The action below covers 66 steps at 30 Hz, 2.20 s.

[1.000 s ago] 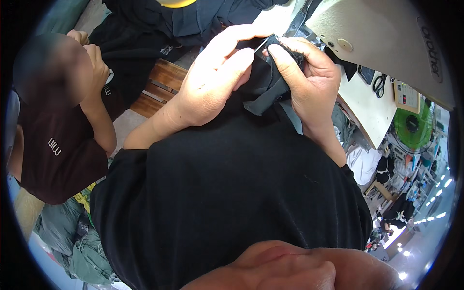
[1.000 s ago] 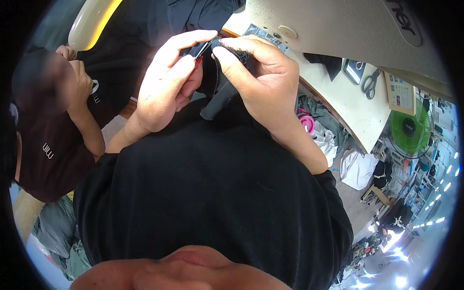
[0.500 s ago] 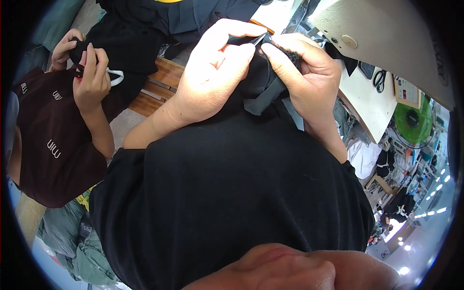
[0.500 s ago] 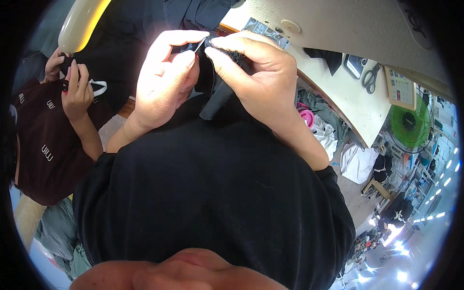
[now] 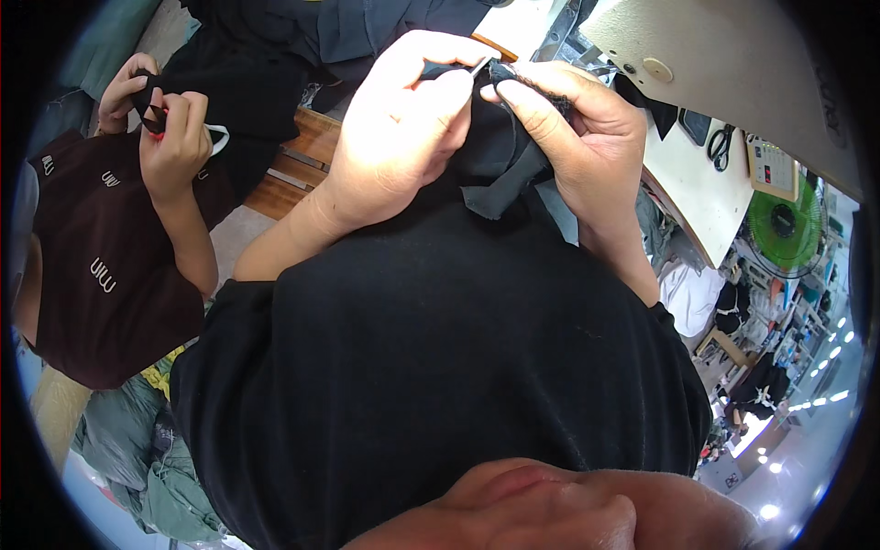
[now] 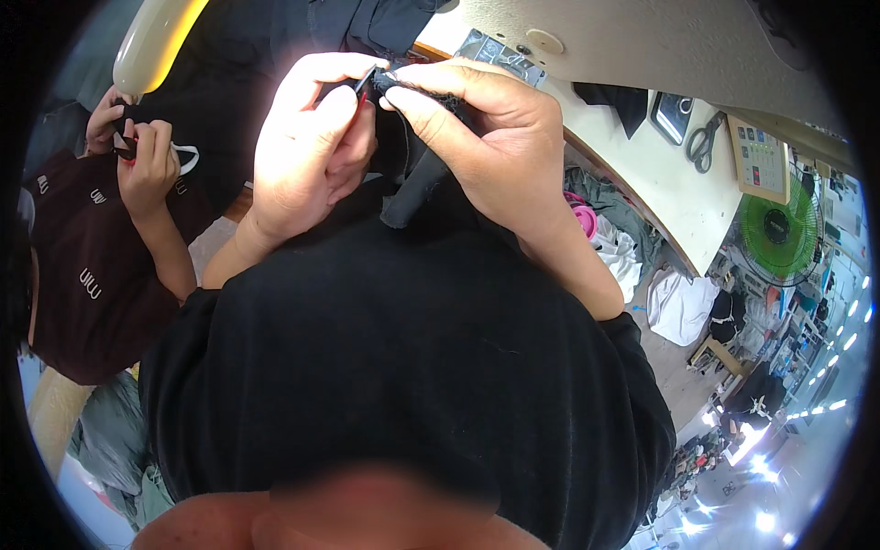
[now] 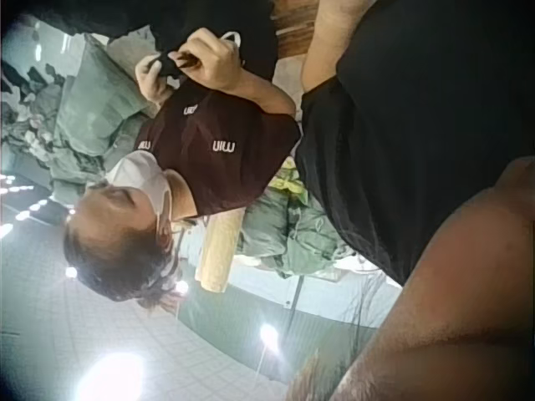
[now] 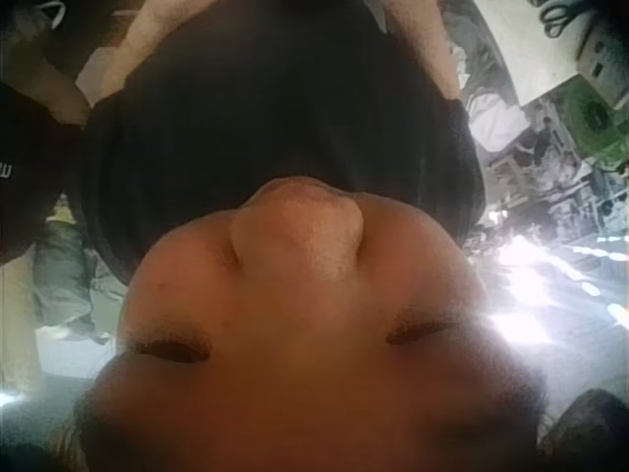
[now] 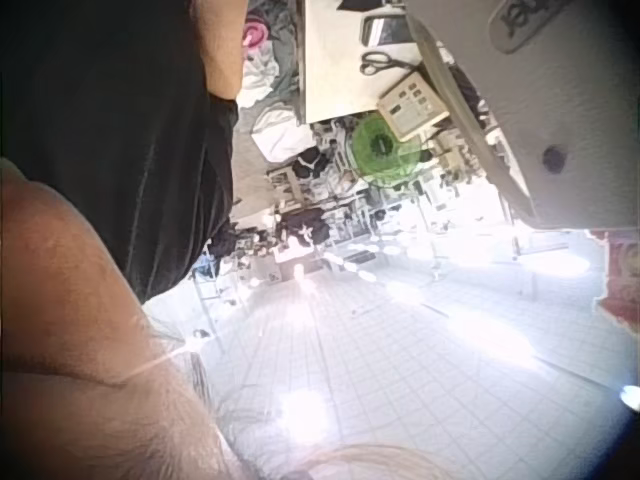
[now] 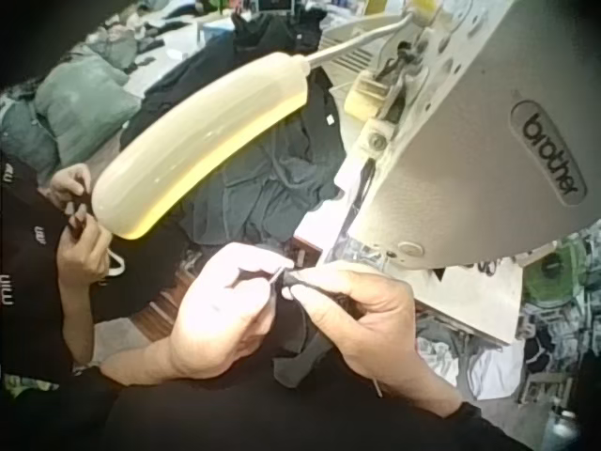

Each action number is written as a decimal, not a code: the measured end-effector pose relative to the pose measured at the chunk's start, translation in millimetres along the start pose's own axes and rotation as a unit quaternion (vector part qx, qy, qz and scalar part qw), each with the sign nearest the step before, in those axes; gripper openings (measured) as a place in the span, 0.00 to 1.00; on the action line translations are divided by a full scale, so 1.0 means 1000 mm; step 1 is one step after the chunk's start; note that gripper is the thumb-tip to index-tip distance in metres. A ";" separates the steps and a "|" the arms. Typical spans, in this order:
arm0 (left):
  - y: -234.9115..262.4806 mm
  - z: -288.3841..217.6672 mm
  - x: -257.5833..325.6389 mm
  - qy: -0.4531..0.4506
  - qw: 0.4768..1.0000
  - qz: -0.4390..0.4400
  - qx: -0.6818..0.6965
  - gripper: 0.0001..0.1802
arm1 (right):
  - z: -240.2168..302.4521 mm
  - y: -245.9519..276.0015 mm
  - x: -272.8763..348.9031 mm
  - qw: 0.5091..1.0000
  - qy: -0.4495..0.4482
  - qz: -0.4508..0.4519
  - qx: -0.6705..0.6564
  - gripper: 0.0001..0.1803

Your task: The person picks up pieces of fabric, holds them by hand, and trims loose threads from the seams using thread snips.

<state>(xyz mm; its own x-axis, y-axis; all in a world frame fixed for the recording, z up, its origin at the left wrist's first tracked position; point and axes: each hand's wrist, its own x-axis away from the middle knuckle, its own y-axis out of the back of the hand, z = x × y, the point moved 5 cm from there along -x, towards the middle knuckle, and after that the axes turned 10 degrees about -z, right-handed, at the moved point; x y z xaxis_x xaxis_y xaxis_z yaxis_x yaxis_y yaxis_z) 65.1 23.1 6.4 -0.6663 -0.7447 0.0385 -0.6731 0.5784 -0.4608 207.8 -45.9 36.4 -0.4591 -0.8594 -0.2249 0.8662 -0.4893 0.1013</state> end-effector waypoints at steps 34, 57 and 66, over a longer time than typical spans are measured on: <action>0.032 -0.046 0.014 -0.153 0.970 0.006 0.188 0.05 | 0.028 0.047 0.018 0.992 -0.030 0.069 -0.102 0.11; -0.013 0.004 0.006 -0.157 0.888 0.264 -0.342 0.02 | 0.059 0.106 0.025 0.974 0.096 0.125 0.161 0.11; 0.117 0.034 -0.027 -0.110 0.622 0.062 -0.773 0.08 | 0.106 0.251 0.045 0.895 0.124 -0.372 0.213 0.08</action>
<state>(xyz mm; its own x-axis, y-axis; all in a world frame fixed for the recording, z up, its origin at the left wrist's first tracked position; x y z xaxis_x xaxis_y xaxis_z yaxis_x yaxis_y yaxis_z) 15.1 99.5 -78.4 -0.7985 -0.5914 -0.1122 -0.2378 0.1387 0.9613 383.4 -223.4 154.8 -0.7740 -0.2380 -0.5868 0.1607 -0.9702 0.1816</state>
